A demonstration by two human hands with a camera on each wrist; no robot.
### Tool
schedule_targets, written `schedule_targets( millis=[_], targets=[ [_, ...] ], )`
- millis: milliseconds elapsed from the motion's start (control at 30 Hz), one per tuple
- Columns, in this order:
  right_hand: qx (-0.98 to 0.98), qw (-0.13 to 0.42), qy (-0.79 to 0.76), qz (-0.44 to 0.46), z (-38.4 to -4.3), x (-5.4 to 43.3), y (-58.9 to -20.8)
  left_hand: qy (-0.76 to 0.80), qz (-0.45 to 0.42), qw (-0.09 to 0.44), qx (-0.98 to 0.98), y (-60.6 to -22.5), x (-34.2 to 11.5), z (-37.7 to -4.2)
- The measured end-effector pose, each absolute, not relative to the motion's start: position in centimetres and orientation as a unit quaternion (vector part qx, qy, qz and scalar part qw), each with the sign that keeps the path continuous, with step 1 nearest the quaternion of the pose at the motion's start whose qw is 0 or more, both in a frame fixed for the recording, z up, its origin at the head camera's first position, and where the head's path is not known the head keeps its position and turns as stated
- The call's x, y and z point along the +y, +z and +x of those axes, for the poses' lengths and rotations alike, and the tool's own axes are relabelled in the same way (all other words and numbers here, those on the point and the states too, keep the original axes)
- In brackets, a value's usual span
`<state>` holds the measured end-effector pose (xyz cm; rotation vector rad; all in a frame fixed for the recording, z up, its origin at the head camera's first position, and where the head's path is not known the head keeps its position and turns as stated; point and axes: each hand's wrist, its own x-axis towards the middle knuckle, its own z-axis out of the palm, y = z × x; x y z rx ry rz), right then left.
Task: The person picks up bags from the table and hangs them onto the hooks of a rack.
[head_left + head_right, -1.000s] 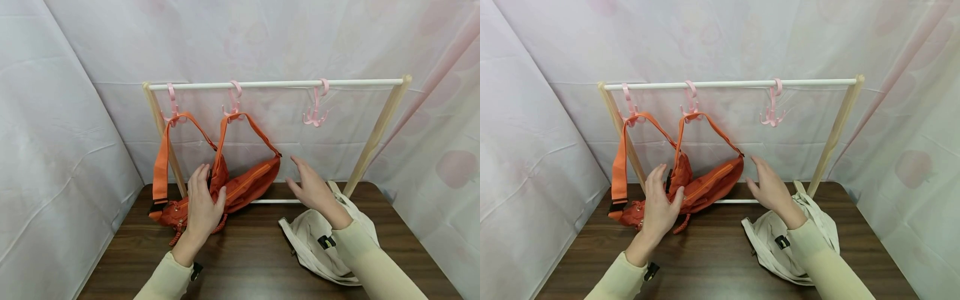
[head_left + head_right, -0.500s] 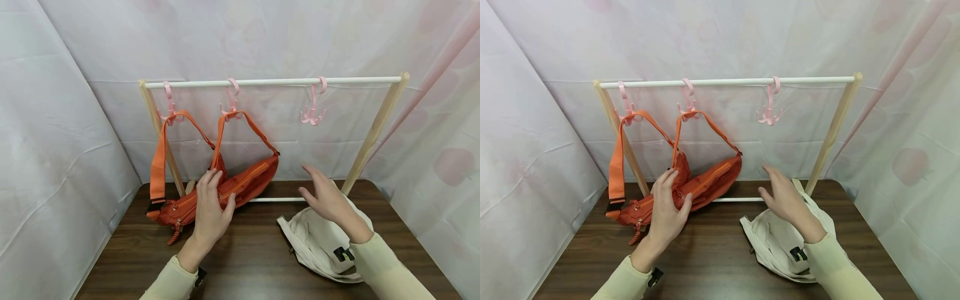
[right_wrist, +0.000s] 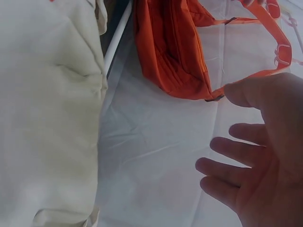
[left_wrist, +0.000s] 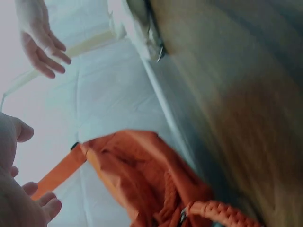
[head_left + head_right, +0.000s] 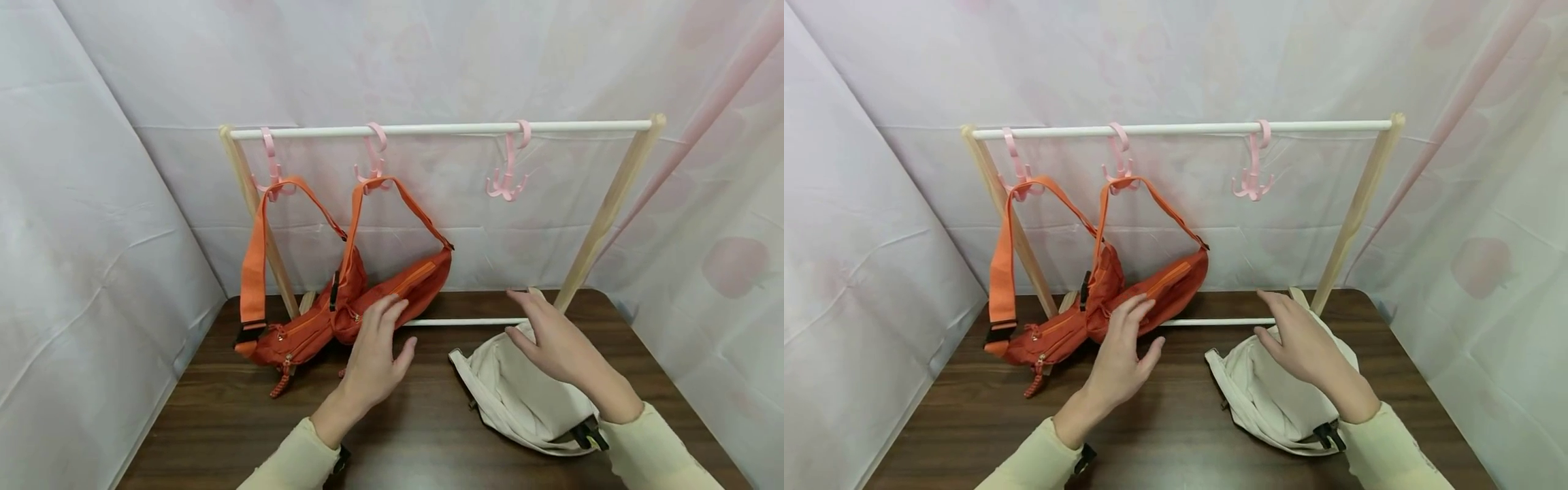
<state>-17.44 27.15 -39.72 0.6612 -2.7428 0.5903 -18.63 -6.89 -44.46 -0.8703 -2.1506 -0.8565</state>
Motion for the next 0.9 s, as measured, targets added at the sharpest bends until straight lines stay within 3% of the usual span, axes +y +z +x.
schedule_targets(
  millis=[533,900],
  targets=[
    [-0.953,0.095,0.167,0.234,-14.3,29.5,-41.5,-0.195,-0.462,0.168,-0.849,-47.8,-1.2,-18.6],
    [-0.946,0.030,0.181,0.268,-12.8,30.6,-42.4,-0.117,-0.511,0.108,-0.845,-49.1,1.9,-18.2]
  ],
)
